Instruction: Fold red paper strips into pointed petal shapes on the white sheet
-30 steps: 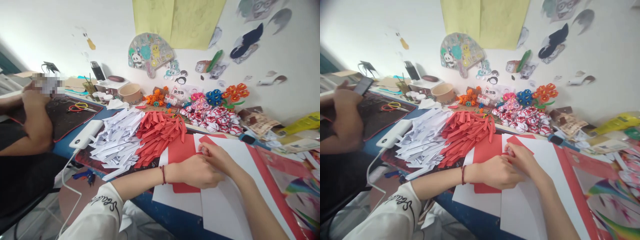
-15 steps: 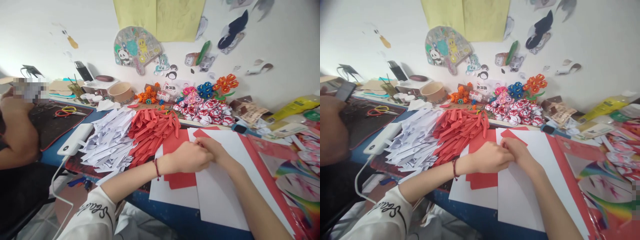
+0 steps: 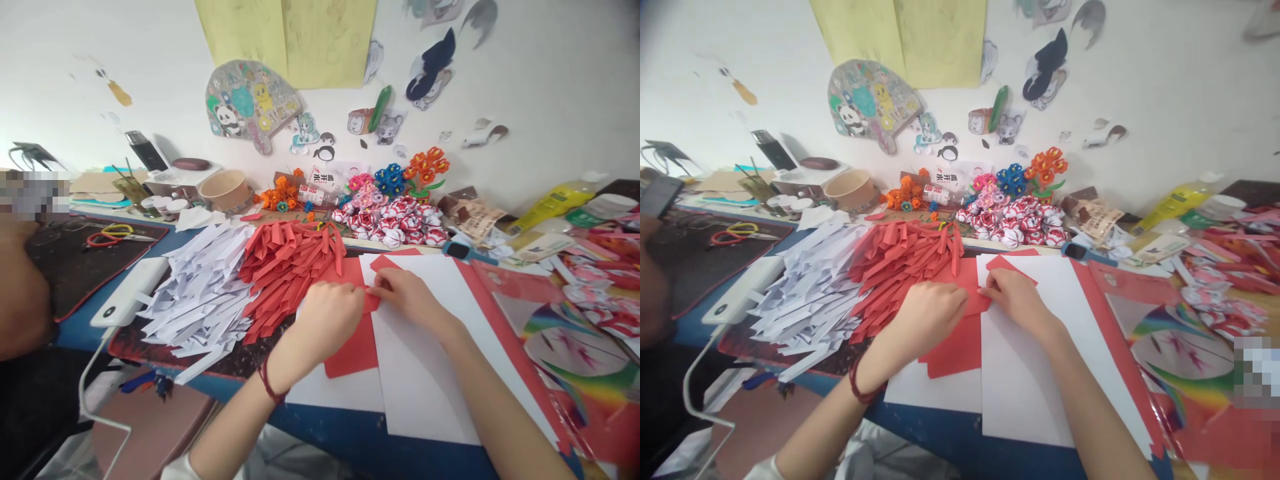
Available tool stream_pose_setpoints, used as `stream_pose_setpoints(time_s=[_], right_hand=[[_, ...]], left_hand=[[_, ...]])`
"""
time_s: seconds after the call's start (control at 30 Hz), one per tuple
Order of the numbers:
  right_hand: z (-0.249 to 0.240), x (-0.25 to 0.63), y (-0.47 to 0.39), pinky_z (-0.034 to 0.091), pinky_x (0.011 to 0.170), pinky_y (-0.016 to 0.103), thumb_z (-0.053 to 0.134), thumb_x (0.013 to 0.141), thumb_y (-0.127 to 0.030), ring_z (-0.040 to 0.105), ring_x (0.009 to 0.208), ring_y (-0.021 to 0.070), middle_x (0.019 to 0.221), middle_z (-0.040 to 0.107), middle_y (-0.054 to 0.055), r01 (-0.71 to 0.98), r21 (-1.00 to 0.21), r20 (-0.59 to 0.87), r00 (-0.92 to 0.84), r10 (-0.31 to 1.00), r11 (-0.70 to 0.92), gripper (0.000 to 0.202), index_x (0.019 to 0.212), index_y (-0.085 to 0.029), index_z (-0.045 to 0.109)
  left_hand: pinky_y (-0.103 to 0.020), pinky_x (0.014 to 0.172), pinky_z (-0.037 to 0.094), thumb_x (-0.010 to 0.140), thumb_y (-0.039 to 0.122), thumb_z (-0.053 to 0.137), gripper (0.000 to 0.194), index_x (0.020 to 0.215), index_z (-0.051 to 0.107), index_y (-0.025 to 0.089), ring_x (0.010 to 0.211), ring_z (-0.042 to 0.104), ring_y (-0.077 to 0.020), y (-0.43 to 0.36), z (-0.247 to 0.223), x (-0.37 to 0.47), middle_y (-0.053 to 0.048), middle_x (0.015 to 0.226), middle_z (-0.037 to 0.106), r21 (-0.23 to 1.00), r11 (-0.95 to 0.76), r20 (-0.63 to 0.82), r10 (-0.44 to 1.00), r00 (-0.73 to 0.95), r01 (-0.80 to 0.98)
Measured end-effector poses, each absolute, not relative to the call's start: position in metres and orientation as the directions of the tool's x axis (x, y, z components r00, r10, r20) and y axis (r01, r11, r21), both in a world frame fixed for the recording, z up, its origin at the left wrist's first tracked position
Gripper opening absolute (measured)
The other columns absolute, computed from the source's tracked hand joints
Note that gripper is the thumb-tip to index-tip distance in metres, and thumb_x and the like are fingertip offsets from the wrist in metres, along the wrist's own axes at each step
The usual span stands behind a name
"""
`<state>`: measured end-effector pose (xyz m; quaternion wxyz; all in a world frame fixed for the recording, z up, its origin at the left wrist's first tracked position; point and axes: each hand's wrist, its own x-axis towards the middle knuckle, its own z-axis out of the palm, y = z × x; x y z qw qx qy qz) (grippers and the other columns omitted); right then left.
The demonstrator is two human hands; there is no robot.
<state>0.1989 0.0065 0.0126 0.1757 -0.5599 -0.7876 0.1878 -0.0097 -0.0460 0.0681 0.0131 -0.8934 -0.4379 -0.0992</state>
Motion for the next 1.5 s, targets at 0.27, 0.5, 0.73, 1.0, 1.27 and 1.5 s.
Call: stream_pose_setpoints(time_s=[0.27, 0.5, 0.73, 1.0, 1.27, 1.5], right_hand=[[0.013, 0.196, 0.007, 0.029, 0.057, 0.026, 0.056, 0.086, -0.038, 0.056, 0.069, 0.0158, 0.075, 0.064, 0.0, 0.864, -0.393, 0.061, -0.318, 0.946, 0.316, 0.021, 0.073, -0.022, 0.051], [0.015, 0.202, 0.009, 0.034, 0.061, 0.026, 0.057, 0.085, -0.035, 0.056, 0.071, 0.0148, 0.079, 0.065, 0.0, 0.825, -0.455, 0.039, -0.357, 0.933, 0.335, 0.017, 0.074, -0.022, 0.053], [0.015, 0.204, 0.012, 0.034, 0.06, 0.026, 0.062, 0.081, -0.038, 0.055, 0.068, 0.0143, 0.077, 0.065, 0.0, 0.829, -0.455, 0.012, -0.357, 0.934, 0.324, 0.018, 0.077, -0.022, 0.056], [0.013, 0.207, 0.01, 0.033, 0.057, 0.025, 0.074, 0.071, -0.044, 0.054, 0.066, 0.0135, 0.075, 0.063, -0.002, 0.794, -0.519, -0.003, -0.372, 0.928, 0.317, 0.027, 0.079, -0.022, 0.061], [0.011, 0.21, 0.014, 0.036, 0.057, 0.025, 0.071, 0.069, -0.04, 0.052, 0.062, 0.0138, 0.066, 0.06, -0.002, 0.63, -0.715, -0.022, -0.453, 0.891, 0.302, 0.024, 0.069, -0.019, 0.059], [0.014, 0.218, 0.017, 0.039, 0.058, 0.027, 0.053, 0.08, -0.036, 0.054, 0.064, 0.0158, 0.069, 0.062, -0.001, 0.457, -0.857, 0.158, -0.203, 0.966, 0.236, 0.016, 0.079, -0.02, 0.056]], left_hand=[[-0.031, 0.052, 0.038, 0.081, 0.011, 0.054, 0.007, 0.078, 0.055, 0.017, 0.058, 0.055, -0.0194, -0.097, 0.034, 0.046, -0.002, 0.071, 0.061, 0.196, -0.78, 0.266, 0.626, 0.733, 0.594], [-0.031, 0.048, 0.033, 0.082, 0.011, 0.057, 0.016, 0.066, 0.061, 0.014, 0.055, 0.055, -0.0185, -0.093, 0.042, 0.098, -0.006, 0.064, 0.062, 0.14, -0.931, 0.383, 0.366, 0.848, 0.338], [-0.031, 0.05, 0.034, 0.09, 0.027, 0.054, 0.025, 0.075, 0.072, 0.017, 0.056, 0.061, -0.0184, -0.054, 0.011, 0.103, -0.005, 0.067, 0.069, 0.161, -0.967, 0.387, 0.244, 0.889, 0.195], [-0.032, 0.057, 0.042, 0.084, 0.014, 0.054, 0.02, 0.074, 0.07, 0.017, 0.06, 0.062, -0.0188, -0.056, 0.01, 0.103, -0.005, 0.072, 0.071, 0.14, -0.972, 0.338, 0.228, 0.913, 0.191], [-0.026, 0.058, 0.038, 0.086, 0.018, 0.055, 0.019, 0.07, 0.066, 0.015, 0.065, 0.061, -0.0149, -0.034, 0.031, 0.085, -0.003, 0.073, 0.069, 0.203, -0.966, 0.234, 0.206, 0.95, 0.159], [-0.02, 0.062, 0.038, 0.092, 0.025, 0.049, 0.024, 0.081, 0.068, 0.017, 0.066, 0.057, -0.0096, 0.019, 0.073, 0.055, 0.0, 0.076, 0.067, 0.493, -0.759, 0.241, 0.589, 0.772, 0.425]])
